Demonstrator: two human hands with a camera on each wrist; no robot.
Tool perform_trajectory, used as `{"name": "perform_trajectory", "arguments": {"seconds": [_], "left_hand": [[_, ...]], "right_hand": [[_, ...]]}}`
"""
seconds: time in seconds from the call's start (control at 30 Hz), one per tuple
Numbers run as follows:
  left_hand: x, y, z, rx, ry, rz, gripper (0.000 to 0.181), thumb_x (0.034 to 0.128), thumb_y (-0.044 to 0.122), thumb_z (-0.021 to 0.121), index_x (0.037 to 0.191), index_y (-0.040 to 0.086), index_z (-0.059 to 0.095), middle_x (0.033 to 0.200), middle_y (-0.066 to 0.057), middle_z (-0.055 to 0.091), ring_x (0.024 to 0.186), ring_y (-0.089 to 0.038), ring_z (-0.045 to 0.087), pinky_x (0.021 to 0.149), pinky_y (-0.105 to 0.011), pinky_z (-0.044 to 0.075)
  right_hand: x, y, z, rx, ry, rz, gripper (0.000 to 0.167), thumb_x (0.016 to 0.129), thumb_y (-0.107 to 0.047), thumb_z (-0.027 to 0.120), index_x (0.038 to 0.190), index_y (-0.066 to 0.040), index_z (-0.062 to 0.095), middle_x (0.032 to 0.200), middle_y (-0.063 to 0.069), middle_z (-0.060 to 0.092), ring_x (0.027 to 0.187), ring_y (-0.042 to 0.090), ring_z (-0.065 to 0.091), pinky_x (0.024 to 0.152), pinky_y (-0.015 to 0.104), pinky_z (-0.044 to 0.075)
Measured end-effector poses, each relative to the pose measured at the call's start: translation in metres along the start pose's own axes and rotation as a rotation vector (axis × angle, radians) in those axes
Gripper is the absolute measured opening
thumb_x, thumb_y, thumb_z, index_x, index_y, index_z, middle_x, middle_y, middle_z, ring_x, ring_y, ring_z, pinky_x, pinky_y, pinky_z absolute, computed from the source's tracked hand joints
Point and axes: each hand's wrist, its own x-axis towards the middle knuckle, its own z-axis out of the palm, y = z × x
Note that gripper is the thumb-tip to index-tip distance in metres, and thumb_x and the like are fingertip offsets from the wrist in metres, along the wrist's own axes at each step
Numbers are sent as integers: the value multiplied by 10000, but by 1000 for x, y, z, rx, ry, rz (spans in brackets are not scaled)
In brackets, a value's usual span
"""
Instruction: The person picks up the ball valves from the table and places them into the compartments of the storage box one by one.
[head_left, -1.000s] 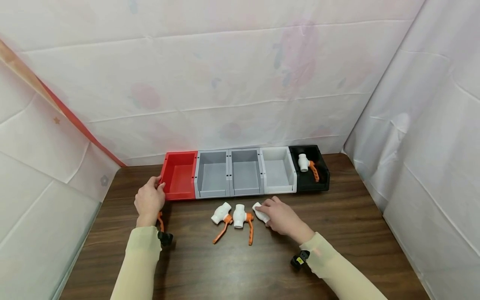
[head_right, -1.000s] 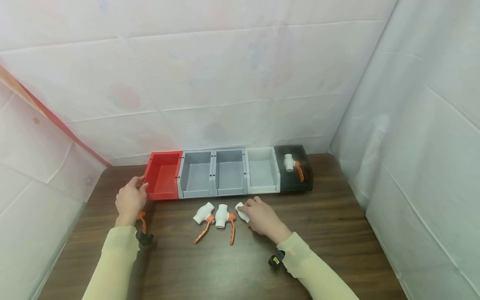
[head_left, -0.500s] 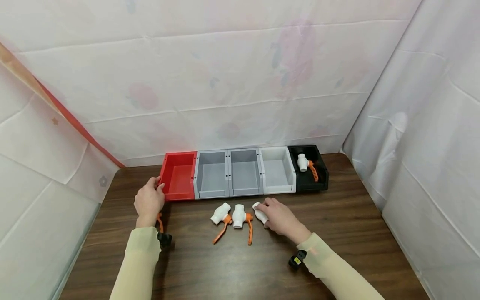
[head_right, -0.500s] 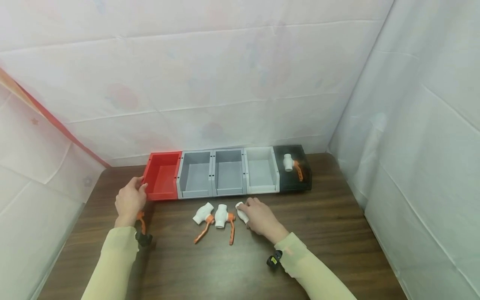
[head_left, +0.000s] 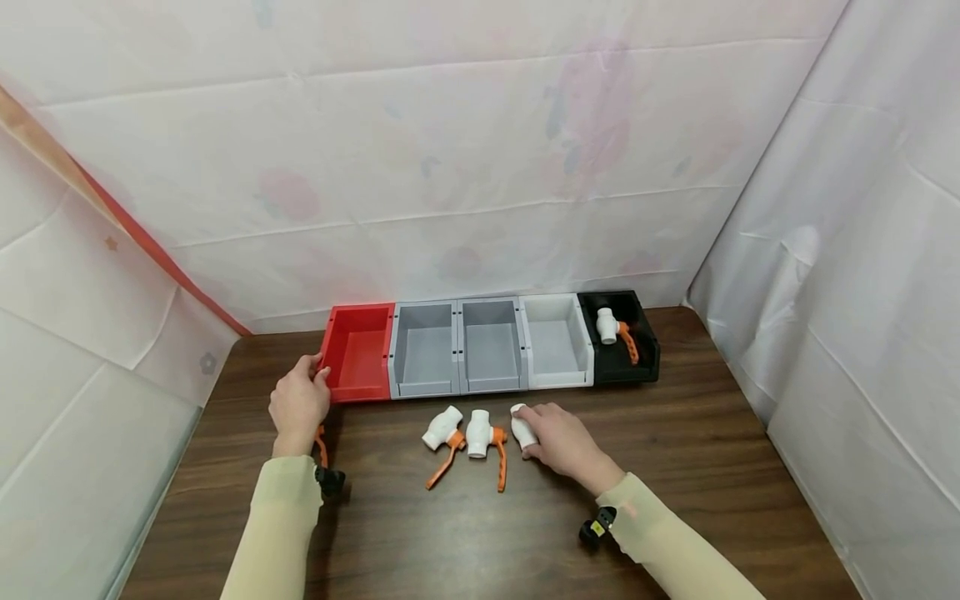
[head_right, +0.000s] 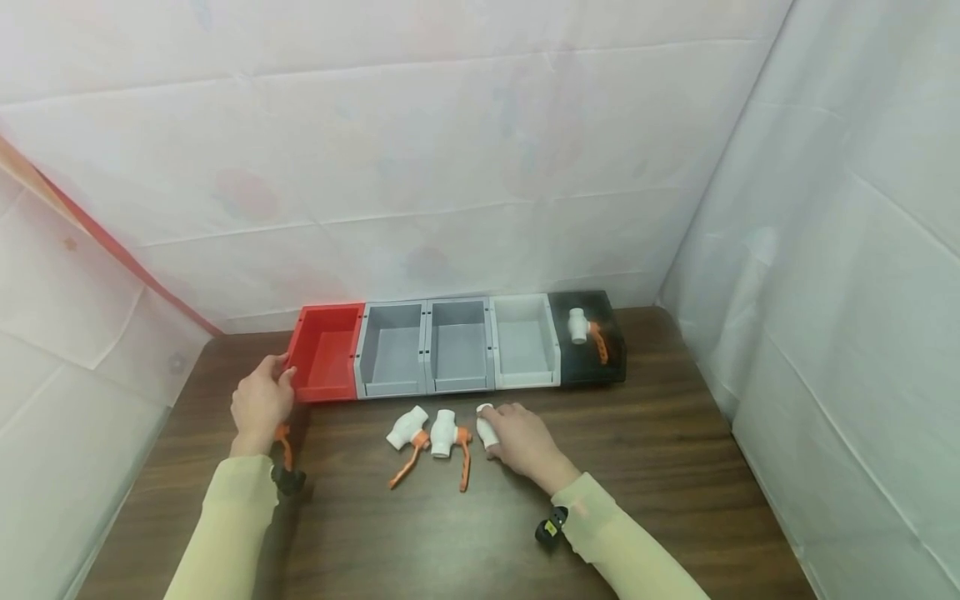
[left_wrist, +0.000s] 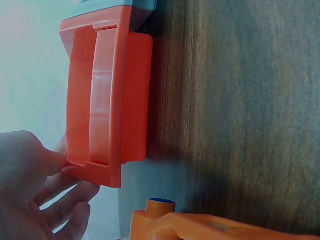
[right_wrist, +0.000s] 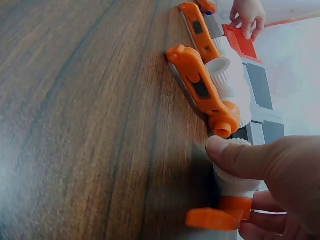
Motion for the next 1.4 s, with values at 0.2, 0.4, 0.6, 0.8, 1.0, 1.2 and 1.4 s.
{"name": "perform_trajectory", "arguments": {"seconds": [0.2,0.4,0.6,0.8,1.0,1.2,1.4], "left_hand": [[0,0,-1,6,4,-10,388,1015,288,558,1376,148,579,1250,-211,646,969,-466,605,799,-598,474],[-1,0,-1,-3,1,4,388,1015,282,558,1375,138,579,1250,-220,644,970,-475,600,805,-605,473],[-2,-2,2,-5,0,-5,395,1014,284,562,1381,139,575,1258,-220,640,986,-473,601,813,-610,469],[-1,-2,2,-2,9,11,385,1014,291,562,1370,144,582,1238,-215,651,984,-475,603,809,-613,470],[1,-2,2,3,6,10,390,1015,290,560,1377,147,577,1249,-216,645,995,-475,600,815,-615,467],[1,-2,2,2,12,3,381,1016,280,560,1370,141,581,1275,-214,633,1002,-474,601,826,-622,466],[0,0,3,-1,17,2,369,1013,279,566,1357,146,591,1268,-212,638,987,-469,611,810,-614,471]], "right_hand": [[3,-3,-2,0,-47,8,592,827,-338,823,1360,-211,599,1163,66,658,1060,259,594,800,446,531],[2,-4,0,-21,-64,35,582,842,-345,809,1376,-255,597,1178,57,636,1076,253,573,793,454,536],[-1,-4,2,9,-41,34,580,834,-327,819,1364,-236,601,1195,78,628,1077,270,567,778,471,536],[-2,-4,1,19,-27,31,580,830,-318,825,1358,-228,603,1188,78,627,1069,267,567,778,469,534],[-2,-4,0,28,-10,19,579,824,-304,833,1354,-230,613,1177,66,627,1065,252,566,803,456,531],[-3,-4,2,21,7,-5,581,820,-295,837,1352,-224,615,1164,63,623,1062,248,569,817,439,527],[-3,-2,2,25,-2,7,583,822,-304,835,1356,-229,615,1154,57,616,1052,240,561,799,442,527]]}}
